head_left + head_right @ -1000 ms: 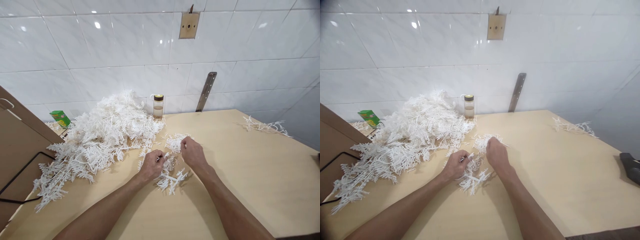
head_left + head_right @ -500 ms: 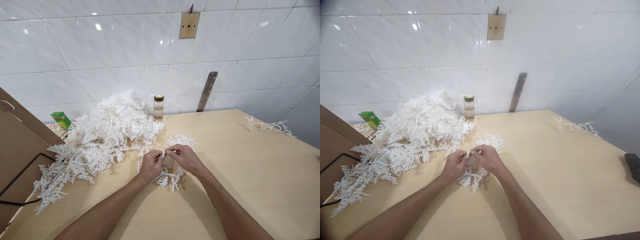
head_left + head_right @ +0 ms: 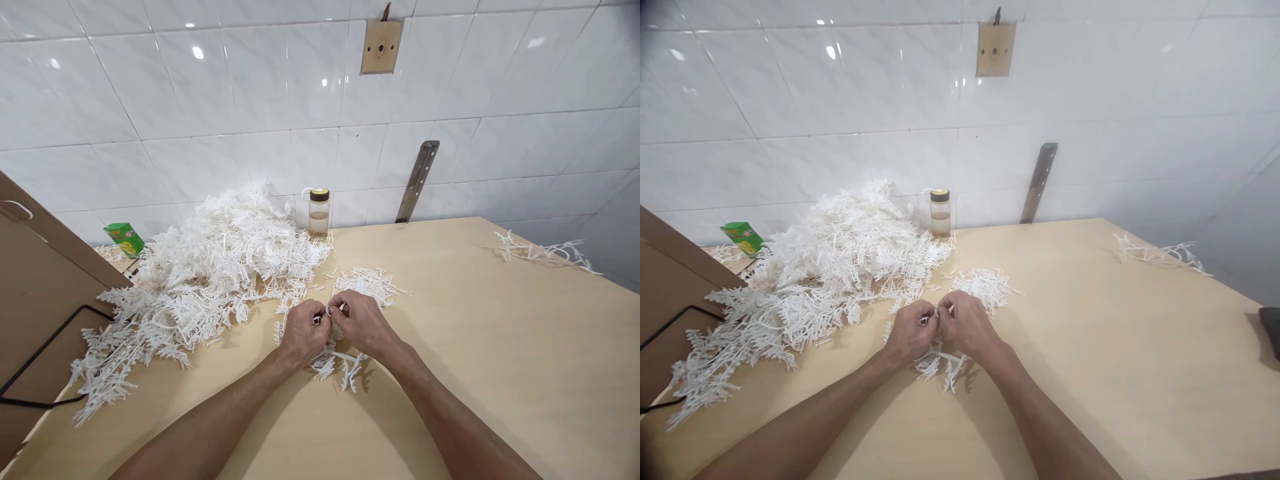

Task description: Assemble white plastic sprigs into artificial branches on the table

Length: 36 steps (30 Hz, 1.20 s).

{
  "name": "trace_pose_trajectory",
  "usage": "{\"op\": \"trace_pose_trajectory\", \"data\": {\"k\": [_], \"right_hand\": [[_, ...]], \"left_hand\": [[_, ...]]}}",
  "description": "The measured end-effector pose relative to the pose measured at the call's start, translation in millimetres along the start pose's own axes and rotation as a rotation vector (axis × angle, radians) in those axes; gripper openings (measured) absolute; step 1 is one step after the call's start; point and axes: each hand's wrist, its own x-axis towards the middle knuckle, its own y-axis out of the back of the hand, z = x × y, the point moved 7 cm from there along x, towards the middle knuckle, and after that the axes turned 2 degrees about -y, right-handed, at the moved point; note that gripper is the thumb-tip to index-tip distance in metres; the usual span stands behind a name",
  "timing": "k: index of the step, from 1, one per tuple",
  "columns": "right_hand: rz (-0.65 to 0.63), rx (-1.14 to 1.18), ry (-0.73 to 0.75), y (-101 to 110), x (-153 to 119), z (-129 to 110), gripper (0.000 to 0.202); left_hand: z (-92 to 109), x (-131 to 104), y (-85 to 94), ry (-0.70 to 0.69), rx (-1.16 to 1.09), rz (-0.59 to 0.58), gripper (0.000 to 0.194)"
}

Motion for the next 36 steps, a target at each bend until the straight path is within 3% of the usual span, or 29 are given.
{"op": "trace_pose_trajectory", "data": {"k": [3, 6, 10, 12, 15, 19, 22, 28, 33, 36], "right_hand": [[0.036, -0.189, 0.081, -2.5, 1.8, -1.7, 0.017], [0.139, -0.319, 0.052, 8.3, 7.1, 14.3, 0.017], [0.333, -0.254, -0.083, 38.1, 10.6, 44.3, 0.017], [0.359, -0.2, -0.136, 46.7, 10.5, 51.1, 0.017], [0.287, -0.091, -0.131, 45.2, 9.6, 42.0, 0.02], [0.061, 0.065, -0.051, 23.0, 5.7, 12.2, 0.025], [-0.03, 0.096, -0.026, 9.8, 2.4, 0.1, 0.023], [-0.046, 0.019, -0.033, 5.9, 1.3, 0.9, 0.019], [-0.085, -0.168, 0.111, -1.8, -1.8, -7.7, 0.026], [-0.013, -0.275, 0.132, -2.3, 0.5, -3.4, 0.023]], "left_hand": [[0.4, 0.5, -3.2, 0.015, -0.042, -0.057, 0.022], [2.1, -0.4, -6.2, 0.005, -0.099, -0.088, 0.019], [1.2, -2.2, -5.1, -0.021, -0.039, -0.042, 0.02], [1.4, -3.3, -3.0, -0.048, 0.01, -0.004, 0.02], [1.8, -5.3, -1.9, -0.077, 0.068, 0.017, 0.021], [1.7, -7.3, -4.8, -0.112, 0.141, -0.003, 0.021], [-0.4, -7.7, -6.9, -0.115, 0.168, -0.01, 0.022], [1.6, -6.6, -7.0, -0.122, 0.173, -0.03, 0.022], [3.0, -5.0, -6.5, -0.093, 0.163, -0.071, 0.021], [5.2, -5.5, -7.8, -0.086, 0.122, -0.102, 0.019]]}}
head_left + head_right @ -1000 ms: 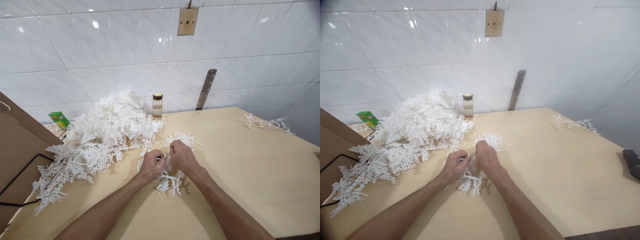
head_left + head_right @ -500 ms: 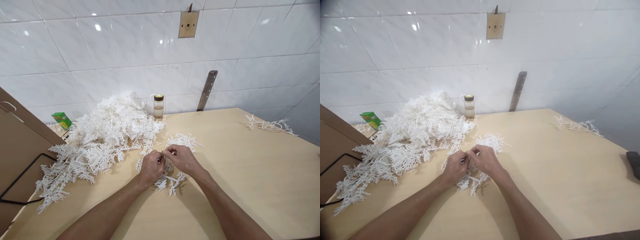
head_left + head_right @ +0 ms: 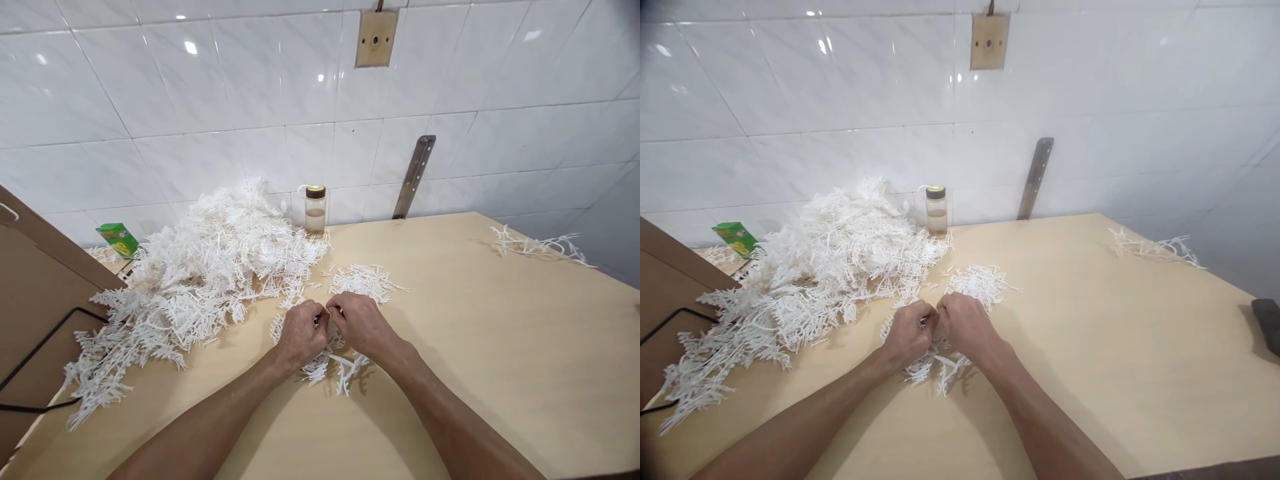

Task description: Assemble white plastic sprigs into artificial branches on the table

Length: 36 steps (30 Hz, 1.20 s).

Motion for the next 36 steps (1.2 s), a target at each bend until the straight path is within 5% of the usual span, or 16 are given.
{"op": "trace_pose_trajectory", "data": {"k": [5, 9, 16, 22, 27, 32, 36], "right_hand": [[0.34, -0.021, -0.161, 29.0, 1.8, 41.1, 0.016], [0.468, 0.127, -0.338, 51.6, -4.0, 75.4, 0.012], [0.212, 0.525, -0.173, 31.7, 0.1, 43.5, 0.027], [-0.03, 0.398, -0.043, 7.2, 0.5, 27.6, 0.033], [-0.021, 0.456, -0.109, 8.1, 1.4, 34.2, 0.023], [0.027, 0.786, -0.177, 29.0, -0.5, 33.1, 0.029], [-0.313, 0.859, -0.084, 26.6, -9.1, 7.8, 0.027]], "left_hand": [[2.0, -0.2, 5.1, 0.022, -0.202, 0.076, 0.02], [-13.9, 1.5, 9.2, 0.19, -0.492, 0.178, 0.025], [-26.6, 4.7, 8.3, 0.279, -0.658, 0.214, 0.027], [-24.4, 4.8, 9.3, 0.337, -0.726, 0.207, 0.032], [-20.7, 6.7, 11.3, 0.332, -0.832, 0.189, 0.038], [-24.5, 7.8, 12.0, 0.322, -0.802, 0.23, 0.03], [-28.0, 7.3, 17.1, 0.34, -0.699, 0.27, 0.026]]}}
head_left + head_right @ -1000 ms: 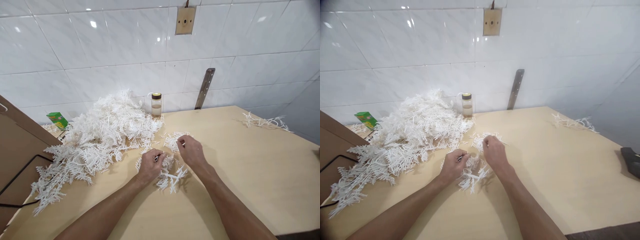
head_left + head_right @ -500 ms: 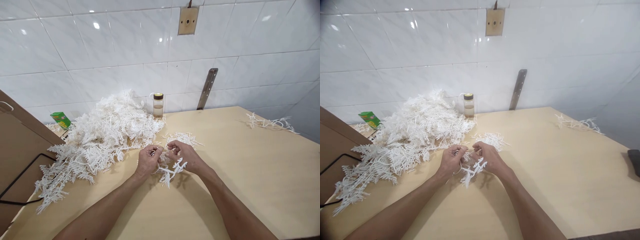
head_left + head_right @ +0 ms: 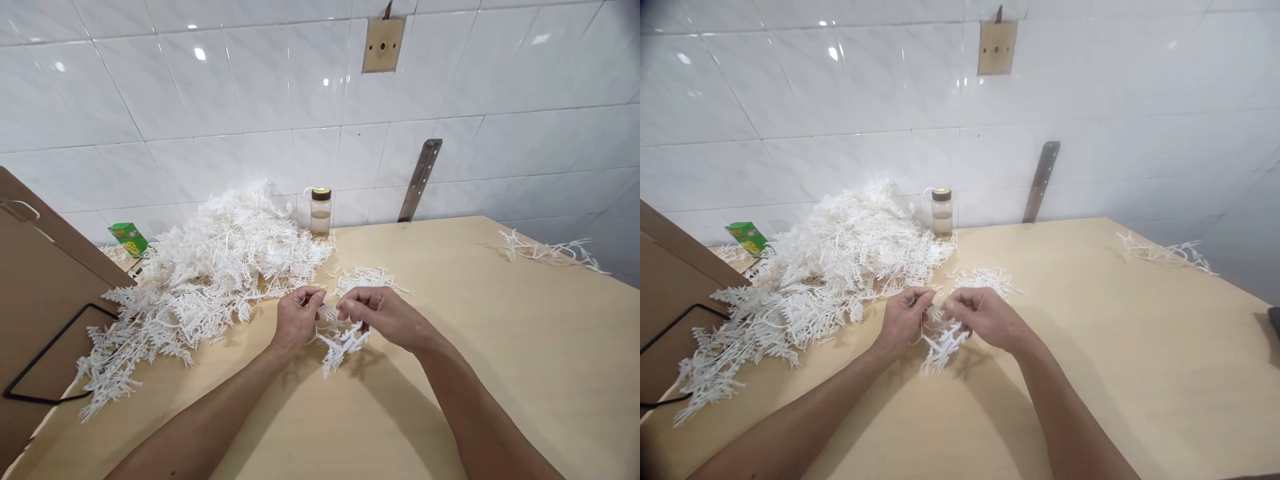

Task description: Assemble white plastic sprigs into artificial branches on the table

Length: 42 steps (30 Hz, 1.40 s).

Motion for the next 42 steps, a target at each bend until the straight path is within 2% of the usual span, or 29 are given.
{"op": "trace_pose_trajectory", "data": {"k": [2, 4, 6, 10, 12, 17, 20, 24, 27, 29, 32, 35, 39, 42], "right_hand": [[-0.194, -0.074, -0.043, -15.2, -5.2, -0.5, 0.02], [-0.282, -0.162, -0.059, -23.4, -8.2, 1.9, 0.016], [-0.227, -0.191, -0.056, -22.6, -5.7, 5.7, 0.015], [0.039, -0.126, -0.042, -11.1, 4.7, 16.2, 0.022], [0.115, -0.105, -0.052, -8.6, 8.6, 21.7, 0.028], [0.034, 0.024, -0.181, -17.0, 14.2, 36.5, 0.039], [0.048, 0.071, -0.228, -15.7, 15.8, 41.6, 0.039], [0.174, -0.05, -0.132, -7.8, 17.9, 37.0, 0.032], [0.333, -0.279, 0.062, -2.4, 15.9, 21.9, 0.025], [0.385, -0.423, 0.2, -4.5, 13.2, 10.9, 0.022], [0.37, -0.519, 0.319, -10.0, 10.5, 2.7, 0.022], [0.363, -0.572, 0.346, -11.0, 8.8, 0.1, 0.023], [0.364, -0.647, 0.32, -11.4, 8.8, 0.7, 0.026], [0.355, -0.639, 0.326, -13.7, 9.8, 1.5, 0.027]], "left_hand": [[0.5, 0.8, 2.7, 0.004, 0.019, 0.022, 0.025], [0.1, 1.6, 4.4, 0.017, 0.017, 0.039, 0.025], [-1.2, 1.9, 3.9, 0.036, -0.004, 0.037, 0.025], [-2.8, 0.9, 0.8, 0.064, -0.079, 0.022, 0.027], [-2.4, 0.2, -0.7, 0.072, -0.099, 0.013, 0.027], [3.8, -1.2, -4.3, 0.043, -0.107, -0.028, 0.026], [6.7, -1.7, -4.5, 0.027, -0.111, -0.04, 0.025], [6.2, 0.7, -3.5, 0.058, -0.089, -0.083, 0.028], [7.7, 4.1, -6.3, 0.059, 0.012, -0.195, 0.027], [12.2, 6.1, -7.1, 0.006, 0.093, -0.25, 0.026], [20.7, 8.4, -5.0, -0.098, 0.244, -0.272, 0.024], [27.8, 9.7, -2.7, -0.157, 0.371, -0.292, 0.029], [30.5, 10.9, -2.9, -0.133, 0.387, -0.375, 0.029], [29.0, 12.7, -1.4, -0.113, 0.384, -0.358, 0.025]]}}
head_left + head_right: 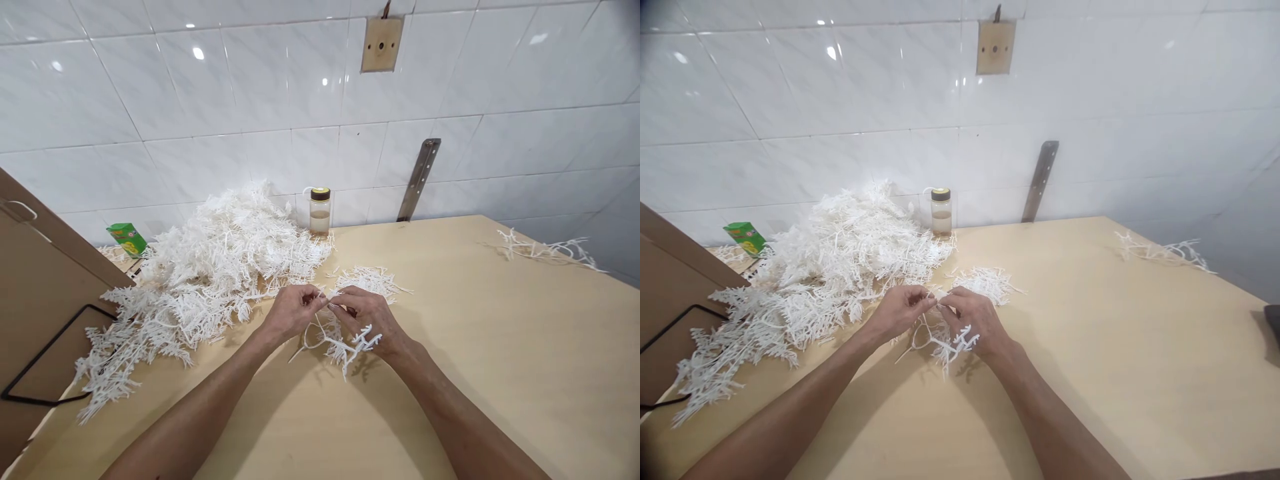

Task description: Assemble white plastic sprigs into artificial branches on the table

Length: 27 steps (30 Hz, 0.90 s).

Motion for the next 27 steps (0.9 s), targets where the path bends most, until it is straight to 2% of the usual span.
{"op": "trace_pose_trajectory", "data": {"k": [6, 9, 13, 16, 18, 22, 27], "right_hand": [[-0.091, 0.102, 0.003, -3.2, 0.9, -0.8, 0.028], [-0.161, 0.212, -0.067, 4.4, 0.7, 10.3, 0.026], [0.037, 0.347, -0.35, 33.3, -0.2, 47.1, 0.034], [0.103, 0.506, -0.443, 37.3, -1.2, 58.1, 0.039], [0.061, 0.525, -0.433, 30.2, -0.3, 53.3, 0.039], [-0.063, 0.407, -0.345, 12.4, 0.8, 34.4, 0.034], [-0.08, 0.279, -0.309, 6.6, 0.6, 27.8, 0.025]], "left_hand": [[-8.8, -1.9, -5.2, 0.017, -0.021, 0.098, 0.022], [-12.0, -5.6, -9.4, 0.031, -0.023, 0.137, 0.022], [-10.8, -9.8, -18.2, 0.023, -0.062, 0.122, 0.026], [-10.0, -11.6, -22.8, 0.005, -0.071, 0.117, 0.028], [-10.4, -12.4, -24.7, -0.015, -0.065, 0.121, 0.027], [-13.9, -13.8, -25.4, -0.017, -0.038, 0.142, 0.025], [-13.1, -14.6, -26.0, -0.011, -0.032, 0.124, 0.027]]}}
